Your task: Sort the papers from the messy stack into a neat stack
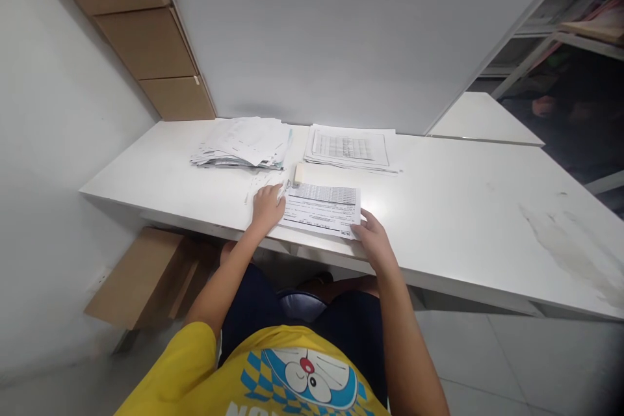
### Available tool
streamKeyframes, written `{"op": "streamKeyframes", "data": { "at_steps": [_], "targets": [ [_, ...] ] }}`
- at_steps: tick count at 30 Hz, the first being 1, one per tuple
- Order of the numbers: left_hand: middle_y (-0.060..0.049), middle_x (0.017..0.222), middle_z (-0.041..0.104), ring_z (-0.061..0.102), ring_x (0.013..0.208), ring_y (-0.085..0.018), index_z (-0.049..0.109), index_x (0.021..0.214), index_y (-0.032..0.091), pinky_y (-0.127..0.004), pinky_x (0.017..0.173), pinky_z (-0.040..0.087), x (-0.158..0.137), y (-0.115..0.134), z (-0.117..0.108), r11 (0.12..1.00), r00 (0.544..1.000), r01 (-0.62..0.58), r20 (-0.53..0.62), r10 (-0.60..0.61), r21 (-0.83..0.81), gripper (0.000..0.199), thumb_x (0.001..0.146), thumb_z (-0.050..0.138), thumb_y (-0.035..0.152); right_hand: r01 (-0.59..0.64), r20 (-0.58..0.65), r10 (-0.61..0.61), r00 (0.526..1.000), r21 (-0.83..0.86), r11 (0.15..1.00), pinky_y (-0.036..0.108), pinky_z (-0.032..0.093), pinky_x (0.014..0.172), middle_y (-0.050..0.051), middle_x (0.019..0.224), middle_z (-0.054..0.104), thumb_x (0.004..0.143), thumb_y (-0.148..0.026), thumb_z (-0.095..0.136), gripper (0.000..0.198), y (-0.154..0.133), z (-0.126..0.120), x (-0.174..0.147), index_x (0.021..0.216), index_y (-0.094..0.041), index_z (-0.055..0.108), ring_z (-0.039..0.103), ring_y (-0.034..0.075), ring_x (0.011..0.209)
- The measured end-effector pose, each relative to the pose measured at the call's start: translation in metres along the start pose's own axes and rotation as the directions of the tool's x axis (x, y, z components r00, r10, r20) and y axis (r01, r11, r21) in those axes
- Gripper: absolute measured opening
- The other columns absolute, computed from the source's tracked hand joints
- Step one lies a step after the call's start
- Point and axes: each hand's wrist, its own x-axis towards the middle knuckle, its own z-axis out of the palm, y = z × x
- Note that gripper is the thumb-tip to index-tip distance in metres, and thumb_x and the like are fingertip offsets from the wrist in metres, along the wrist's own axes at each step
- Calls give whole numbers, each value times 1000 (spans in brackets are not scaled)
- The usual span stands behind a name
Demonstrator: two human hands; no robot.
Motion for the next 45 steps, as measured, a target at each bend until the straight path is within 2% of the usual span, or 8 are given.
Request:
{"op": "streamKeyframes", "data": {
  "at_steps": [6, 16, 25, 31, 35, 38, 42, 45],
  "targets": [
    [-7, 154, 46, 39, 143, -27, 48, 146, 18, -44, 117, 31, 38, 10, 11, 926, 912, -370, 161, 377, -69, 57, 90, 38, 10, 40, -131, -28, 991, 89, 995, 42, 61, 73, 6, 103, 73, 68, -28, 58, 53, 7, -2, -5, 120, -22, 58, 70, 27, 90],
    [2, 152, 49, 11, 155, -22, 59, 138, 26, -49, 127, 16, 47, 0, 15, 927, 937, -174, 234, 260, -333, 56, 91, 36, 5, 1, 19, -3, 1000, 125, 992, 40, 60, 72, 6, 113, 71, 72, -31, 62, 48, -2, -10, -10, 119, -25, 60, 68, 27, 97],
    [-1, 162, 31, 13, 155, -21, 38, 153, 18, -47, 128, 14, 35, 20, 20, 952, 924, -294, 282, 258, 91, 69, 86, 32, -2, 7, 11, -9, 1000, 164, 986, 44, 57, 91, 2, 118, 70, 75, -30, 63, 46, -4, -10, -14, 121, -29, 61, 66, 27, 109],
    [-8, 162, 32, 20, 153, -23, 37, 152, 11, -45, 127, 20, 30, 21, 22, 926, 917, -337, 281, 282, 169, 68, 85, 32, -2, 12, -1, -12, 1000, 194, 981, 43, 53, 96, 3, 120, 70, 72, -30, 65, 45, -2, -9, -10, 117, -27, 63, 65, 27, 111],
    [-12, 160, 35, 27, 151, -25, 38, 150, 9, -46, 124, 28, 31, 16, 25, 913, 912, -382, 218, 347, 145, 66, 85, 35, -1, 52, -26, -47, 999, 204, 978, 44, 50, 100, 4, 120, 70, 72, -30, 67, 44, 1, -7, -10, 115, -25, 64, 65, 27, 111],
    [-11, 157, 41, 44, 142, -24, 45, 147, 14, -46, 116, 40, 30, 11, 25, 916, 919, -393, 39, 391, 77, 61, 87, 36, 2, 113, -101, -94, 990, 210, 971, 43, 49, 100, 5, 119, 70, 72, -31, 67, 45, 6, -3, -15, 117, -24, 64, 64, 26, 110],
    [-10, 133, 66, 66, 116, -24, 63, 127, 17, -43, 100, 51, 32, 2, 20, 969, 932, -248, -278, 233, -18, 46, 91, 37, 7, 231, -201, -203, 958, 126, 965, 42, 49, 96, 6, 112, 71, 77, -36, 65, 42, 8, -2, -19, 116, -22, 64, 64, 26, 107],
    [-9, 110, 76, 70, 104, -25, 71, 108, 16, -42, 96, 52, 36, -1, 18, 987, 942, -149, -310, 127, -51, 38, 87, 41, 6, 321, -266, -313, 912, -14, 947, 37, 51, 88, 5, 107, 71, 79, -35, 63, 37, -2, -8, -7, 114, -21, 65, 64, 23, 101]
  ]
}}
